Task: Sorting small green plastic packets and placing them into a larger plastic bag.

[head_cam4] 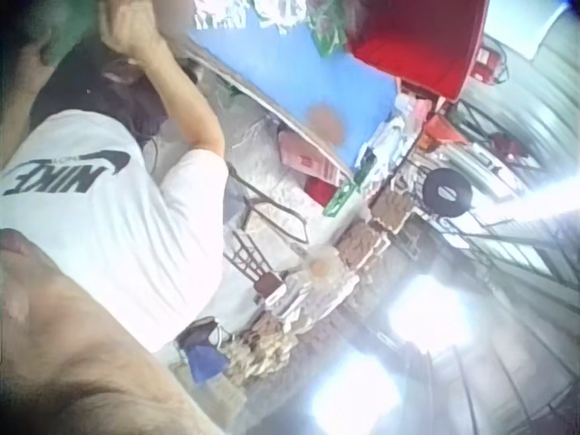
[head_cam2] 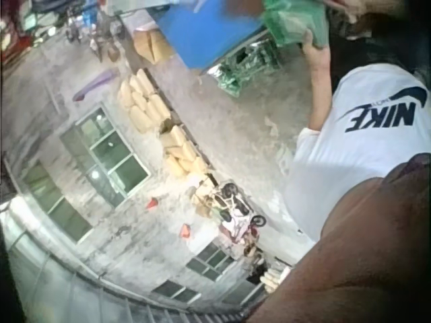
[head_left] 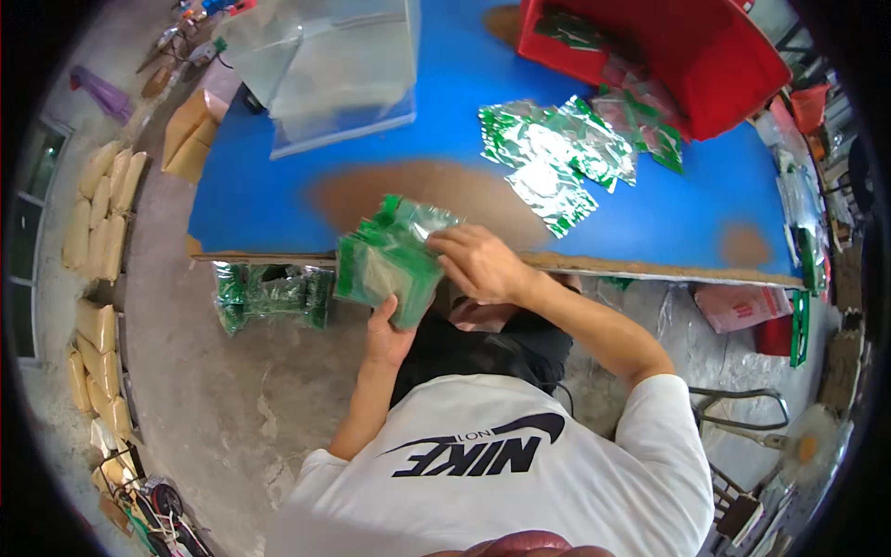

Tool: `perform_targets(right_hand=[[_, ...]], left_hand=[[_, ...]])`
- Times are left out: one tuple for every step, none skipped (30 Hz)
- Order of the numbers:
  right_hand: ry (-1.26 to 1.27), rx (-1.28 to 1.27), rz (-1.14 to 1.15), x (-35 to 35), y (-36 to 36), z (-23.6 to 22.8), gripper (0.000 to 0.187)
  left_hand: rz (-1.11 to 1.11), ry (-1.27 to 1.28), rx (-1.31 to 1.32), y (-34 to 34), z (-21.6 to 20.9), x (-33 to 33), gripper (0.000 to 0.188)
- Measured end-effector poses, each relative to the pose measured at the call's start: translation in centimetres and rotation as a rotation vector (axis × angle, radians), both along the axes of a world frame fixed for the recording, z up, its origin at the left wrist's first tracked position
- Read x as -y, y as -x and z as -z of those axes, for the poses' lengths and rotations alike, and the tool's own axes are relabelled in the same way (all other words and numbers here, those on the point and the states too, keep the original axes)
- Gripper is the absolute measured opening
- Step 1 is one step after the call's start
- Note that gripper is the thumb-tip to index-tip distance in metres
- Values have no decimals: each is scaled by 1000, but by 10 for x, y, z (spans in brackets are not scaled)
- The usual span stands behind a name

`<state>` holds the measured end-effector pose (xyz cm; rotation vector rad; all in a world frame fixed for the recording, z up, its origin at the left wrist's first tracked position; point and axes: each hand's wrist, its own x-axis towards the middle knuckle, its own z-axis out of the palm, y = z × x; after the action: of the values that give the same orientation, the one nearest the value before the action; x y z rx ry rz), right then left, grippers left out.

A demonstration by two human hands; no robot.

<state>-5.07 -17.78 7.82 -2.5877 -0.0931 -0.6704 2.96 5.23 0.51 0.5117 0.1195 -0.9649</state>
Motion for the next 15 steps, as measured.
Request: perform_targets(right_hand=[[-126, -28, 0, -5, 4, -6, 34], [-254, -53, 2, -8, 8, -8, 34], [-190, -60, 353, 0, 7, 2, 36], [-109, -66, 577, 13, 6, -5, 40], [-22, -72, 800, 24, 9, -13, 43], [-30, -70, 815, 27, 18, -8, 43], [118, -68, 799, 27, 28, 0, 47], [265, -67, 773, 23, 35, 4, 50], [242, -1, 720, 12, 37, 7, 46], [97, 5, 615, 4, 42, 10, 42], [-44, 10, 503, -1, 46, 13, 38], [-183, -8, 354, -2, 48, 14, 29], [-308, 119, 230, -8, 46, 15, 28], [-373, 41, 149, -9, 44, 14, 27], [-436, -38, 66, -7, 42, 12, 25]], left_hand=[[25, 6, -7, -1, -5, -1, 67], [49, 10, -12, 0, -7, -2, 71], [63, 4, -21, 3, -7, -1, 71], [88, 33, -9, 3, -6, 0, 69], [115, 64, 5, 2, -7, 2, 68], [129, 58, 9, 2, -7, 2, 68], [149, 59, -7, 0, -5, 1, 69], [161, 59, -24, 0, -3, -3, 69], [170, 53, -15, -3, 3, -9, 69], [207, 87, -8, -8, 14, -16, 69], [239, 124, -4, -11, 19, -19, 68], [240, 124, 2, -14, 26, -20, 68], [256, 87, 35, -16, 25, -19, 68], [271, 52, 69, -18, 24, -19, 67], [273, 49, 75, -15, 24, -18, 67]])
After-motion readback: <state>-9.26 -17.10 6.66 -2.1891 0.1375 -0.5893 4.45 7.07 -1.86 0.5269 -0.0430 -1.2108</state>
